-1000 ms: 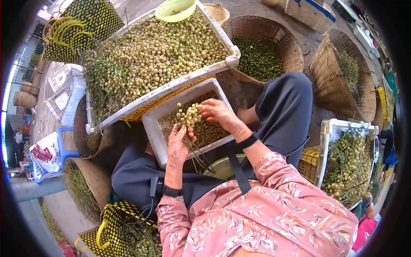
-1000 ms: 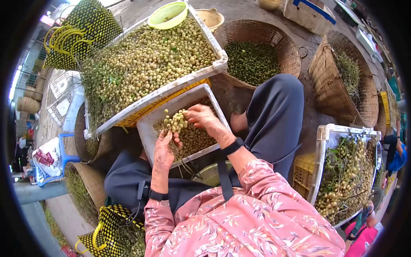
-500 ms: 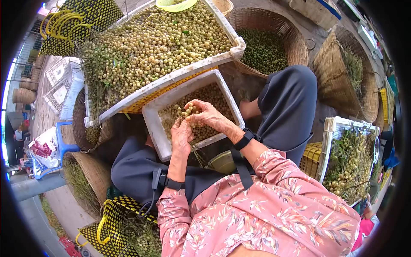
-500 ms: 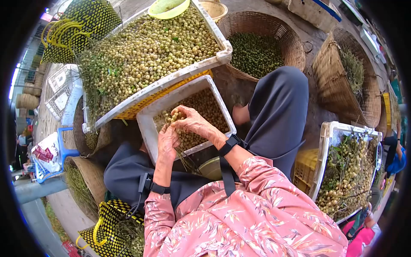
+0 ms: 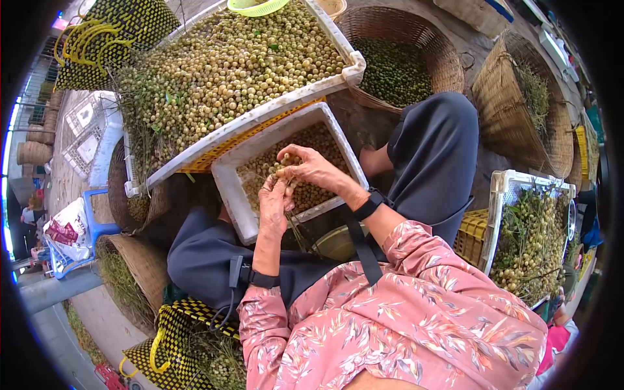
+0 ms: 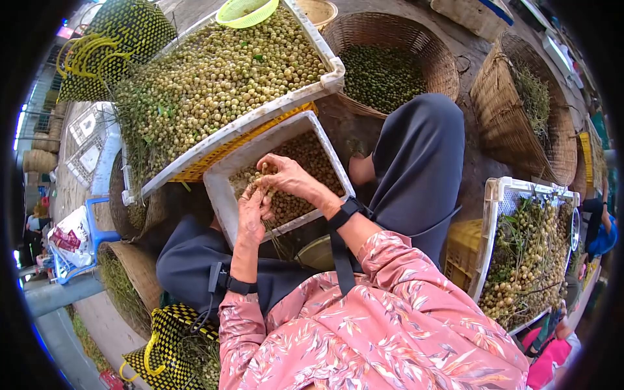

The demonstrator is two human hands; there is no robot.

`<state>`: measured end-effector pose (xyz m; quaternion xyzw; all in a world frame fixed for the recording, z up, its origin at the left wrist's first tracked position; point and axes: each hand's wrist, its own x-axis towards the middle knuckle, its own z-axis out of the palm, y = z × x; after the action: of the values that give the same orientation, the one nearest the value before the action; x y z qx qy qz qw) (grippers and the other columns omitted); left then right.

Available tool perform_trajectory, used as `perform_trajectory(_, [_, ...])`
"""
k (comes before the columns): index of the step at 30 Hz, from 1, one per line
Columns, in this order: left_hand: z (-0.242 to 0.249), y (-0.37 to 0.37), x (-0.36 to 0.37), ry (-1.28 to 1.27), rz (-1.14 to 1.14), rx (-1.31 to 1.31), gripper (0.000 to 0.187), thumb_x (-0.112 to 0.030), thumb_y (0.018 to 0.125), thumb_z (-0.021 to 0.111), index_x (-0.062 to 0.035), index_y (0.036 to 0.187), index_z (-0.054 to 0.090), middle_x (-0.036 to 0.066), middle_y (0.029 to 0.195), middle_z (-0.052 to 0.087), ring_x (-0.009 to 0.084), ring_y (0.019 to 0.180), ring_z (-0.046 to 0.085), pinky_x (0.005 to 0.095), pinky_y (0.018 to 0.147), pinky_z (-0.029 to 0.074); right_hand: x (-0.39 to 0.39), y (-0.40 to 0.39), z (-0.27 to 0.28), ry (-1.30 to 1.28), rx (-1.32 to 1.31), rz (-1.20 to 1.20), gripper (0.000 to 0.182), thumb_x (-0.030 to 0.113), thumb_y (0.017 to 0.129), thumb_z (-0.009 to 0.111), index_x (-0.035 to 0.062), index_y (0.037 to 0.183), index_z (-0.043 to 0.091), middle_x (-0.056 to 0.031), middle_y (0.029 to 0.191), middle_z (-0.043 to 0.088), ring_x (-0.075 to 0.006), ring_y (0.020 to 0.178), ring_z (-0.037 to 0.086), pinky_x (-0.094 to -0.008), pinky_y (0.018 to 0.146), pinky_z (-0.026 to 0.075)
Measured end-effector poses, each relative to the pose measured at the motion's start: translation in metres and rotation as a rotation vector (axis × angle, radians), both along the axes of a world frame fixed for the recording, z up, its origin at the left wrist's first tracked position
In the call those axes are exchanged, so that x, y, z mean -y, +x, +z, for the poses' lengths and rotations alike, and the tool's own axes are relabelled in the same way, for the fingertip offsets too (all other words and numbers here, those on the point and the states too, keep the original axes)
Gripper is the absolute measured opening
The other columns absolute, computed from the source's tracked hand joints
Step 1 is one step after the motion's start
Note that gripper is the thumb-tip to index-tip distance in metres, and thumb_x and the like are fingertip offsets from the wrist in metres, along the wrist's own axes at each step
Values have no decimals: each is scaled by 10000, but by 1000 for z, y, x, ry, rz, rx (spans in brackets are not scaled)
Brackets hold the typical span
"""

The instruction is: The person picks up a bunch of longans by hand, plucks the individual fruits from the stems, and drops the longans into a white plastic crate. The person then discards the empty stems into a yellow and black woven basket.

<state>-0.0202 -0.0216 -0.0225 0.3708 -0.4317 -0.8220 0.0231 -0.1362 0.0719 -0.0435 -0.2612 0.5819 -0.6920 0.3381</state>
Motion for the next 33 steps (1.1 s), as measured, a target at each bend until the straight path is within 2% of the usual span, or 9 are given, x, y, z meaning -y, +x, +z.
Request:
perform_trajectory(4, [2,0,0,52,18,-74,57,-184,938,559,-130,956,564,-42,634,480,28,445,343,177,387,254,-8,0,8,309,331,-73,355,362,900,599,52,1071,577,5,823,540,-67,624,505,-215,499,415])
perform_trajectory(9, [0,-4,3,204,182,-138,73,-134,920,574,-98,982,560,-7,719,534,36,486,379,177,420,288,-19,-4,19,311,365,51,816,597,834,555,20,1369,341,-127,1228,535,-176,831,646,-268,618,475])
perform_trajectory(13, [-13,3,13,262,151,-160,73,-82,913,552,-69,983,568,5,747,551,35,505,389,183,435,310,-4,9,7,70,495,8,211,196,859,675,85,1027,610,38,790,607,-27,613,529,-176,524,432])
perform_trajectory(14, [-22,6,17,274,118,-152,69,-83,912,552,-67,977,570,3,743,549,34,499,384,182,432,306,-5,8,4,60,450,-24,176,218,861,674,89,968,623,49,752,603,-22,579,518,-190,507,438])
perform_trajectory(19, [-1,-1,0,72,-24,-8,42,-117,914,555,-83,933,571,-30,678,502,29,475,361,175,409,267,-13,1,-1,-21,620,-56,188,200,846,681,97,993,624,29,783,613,-39,564,523,-199,483,431])
perform_trajectory(24, [-14,3,-7,95,141,56,26,-110,916,545,-113,935,563,-39,666,490,62,508,400,218,442,349,-4,12,-7,161,-37,-23,198,186,834,676,72,976,599,-9,783,607,-87,590,528,-227,513,416])
perform_trajectory(25, [-6,1,-11,128,162,45,48,-101,915,555,-109,959,574,-34,676,515,53,512,408,207,446,353,-6,10,0,122,343,29,164,150,827,669,67,948,595,-9,771,602,-74,580,522,-222,490,403])
perform_trajectory(29, [-9,1,-5,181,114,-109,84,-102,902,588,-89,985,588,-7,691,558,28,478,393,179,402,289,-12,9,-3,-21,763,-121,107,134,878,622,84,971,608,15,758,600,-36,568,536,-183,453,431])
perform_trajectory(33, [-17,1,-3,157,220,-65,84,-117,863,657,-121,933,612,-59,724,579,26,505,446,176,387,276,-11,6,17,267,449,-59,480,380,870,636,36,1184,522,-7,768,584,-53,565,527,-179,457,392])
